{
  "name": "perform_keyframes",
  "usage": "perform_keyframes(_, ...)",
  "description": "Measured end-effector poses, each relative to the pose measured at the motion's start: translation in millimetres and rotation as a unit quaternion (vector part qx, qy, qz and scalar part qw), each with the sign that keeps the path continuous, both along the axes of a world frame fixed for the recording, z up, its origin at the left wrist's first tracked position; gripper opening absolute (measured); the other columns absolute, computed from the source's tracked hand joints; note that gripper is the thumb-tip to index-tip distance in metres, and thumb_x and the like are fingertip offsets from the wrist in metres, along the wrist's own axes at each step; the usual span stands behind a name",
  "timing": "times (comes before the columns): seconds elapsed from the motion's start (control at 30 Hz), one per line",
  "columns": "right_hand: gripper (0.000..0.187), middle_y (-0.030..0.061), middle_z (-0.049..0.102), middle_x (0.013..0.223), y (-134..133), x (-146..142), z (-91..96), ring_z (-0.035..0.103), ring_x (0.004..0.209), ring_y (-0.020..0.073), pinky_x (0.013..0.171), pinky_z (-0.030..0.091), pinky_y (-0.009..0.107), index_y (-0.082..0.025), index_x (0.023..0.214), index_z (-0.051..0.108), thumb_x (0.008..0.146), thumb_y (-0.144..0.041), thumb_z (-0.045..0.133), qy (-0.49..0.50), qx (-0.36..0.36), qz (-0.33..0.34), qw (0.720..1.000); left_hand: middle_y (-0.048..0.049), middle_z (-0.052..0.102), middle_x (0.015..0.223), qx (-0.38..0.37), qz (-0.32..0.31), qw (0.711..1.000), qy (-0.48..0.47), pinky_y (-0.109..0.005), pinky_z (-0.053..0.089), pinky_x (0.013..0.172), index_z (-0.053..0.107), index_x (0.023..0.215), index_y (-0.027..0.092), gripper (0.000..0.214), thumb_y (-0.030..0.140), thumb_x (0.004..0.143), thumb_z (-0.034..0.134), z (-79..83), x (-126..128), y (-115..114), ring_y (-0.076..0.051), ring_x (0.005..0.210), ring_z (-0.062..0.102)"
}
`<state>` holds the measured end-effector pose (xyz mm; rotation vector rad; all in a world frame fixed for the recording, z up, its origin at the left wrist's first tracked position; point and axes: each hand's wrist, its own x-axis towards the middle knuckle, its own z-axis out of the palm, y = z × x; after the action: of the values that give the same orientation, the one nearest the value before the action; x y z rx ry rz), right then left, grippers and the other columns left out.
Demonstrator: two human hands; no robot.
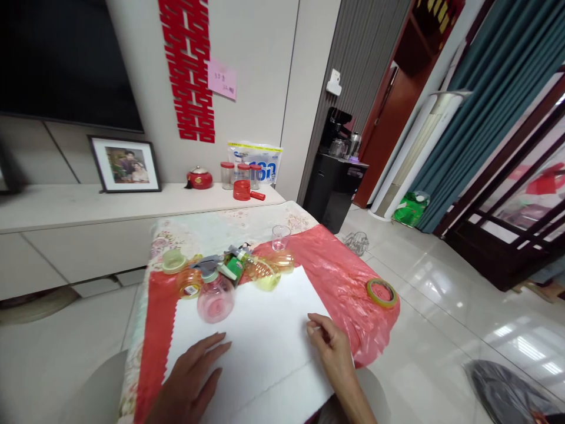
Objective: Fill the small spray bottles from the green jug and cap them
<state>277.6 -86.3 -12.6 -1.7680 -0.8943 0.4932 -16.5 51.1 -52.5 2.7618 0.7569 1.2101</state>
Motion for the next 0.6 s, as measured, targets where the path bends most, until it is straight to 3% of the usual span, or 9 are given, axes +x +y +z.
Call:
perform_keyframes(0.13,0.059,0.0108,0.071,0.091,0,-1,-1.7,0.065,0.078,0.0228,0.069,0.054,0.034,-0.019,0.108,0.073,0.075,-0.068,0.069,0.034,0.001,0.003,0.999,-0.0071,0.067,0.120,-0.048,0.045,0.996,-0.053,-0.031,0.060,0.089,0.058,0.125,0.024,0.031,0.023,0.094,0.052,33.4,-4,2,-0.019,0.109,0.067)
perform_keyframes(0.27,0.057,0.0108,0.071,0.092,5,-3,-1.2,0.063,0.074,0.0212,0.067,0.054,0.034,-0.019,0.107,0.074,0.075,-0.066,0.071,0.058,0.013,0.008,0.998,-0.0069,0.065,0.120,-0.068,0.034,0.994,-0.075,-0.030,0.059,0.090,0.059,0.123,0.025,0.030,0.022,0.095,0.051,42.5,1,4,-0.019,0.110,0.066)
perform_keyframes(0.47,0.056,0.0105,0.071,0.092,12,-11,0.8,0.063,0.073,0.0205,0.066,0.054,0.033,-0.020,0.105,0.075,0.074,-0.067,0.072,0.082,0.037,0.015,0.996,-0.0066,0.068,0.123,-0.048,-0.023,0.998,-0.020,-0.030,0.058,0.092,0.058,0.126,0.027,0.037,0.019,0.090,0.055,18.7,15,1,-0.020,0.113,0.067)
perform_keyframes(0.6,0.056,0.0098,0.071,0.091,13,-20,3.2,0.063,0.072,0.0202,0.066,0.055,0.033,-0.021,0.103,0.076,0.074,-0.067,0.072,0.091,0.042,0.018,0.995,-0.0049,0.072,0.120,0.023,-0.058,0.996,0.058,-0.030,0.059,0.085,0.064,0.118,0.028,0.044,0.011,0.079,0.055,-5.1,28,1,-0.020,0.106,0.070)
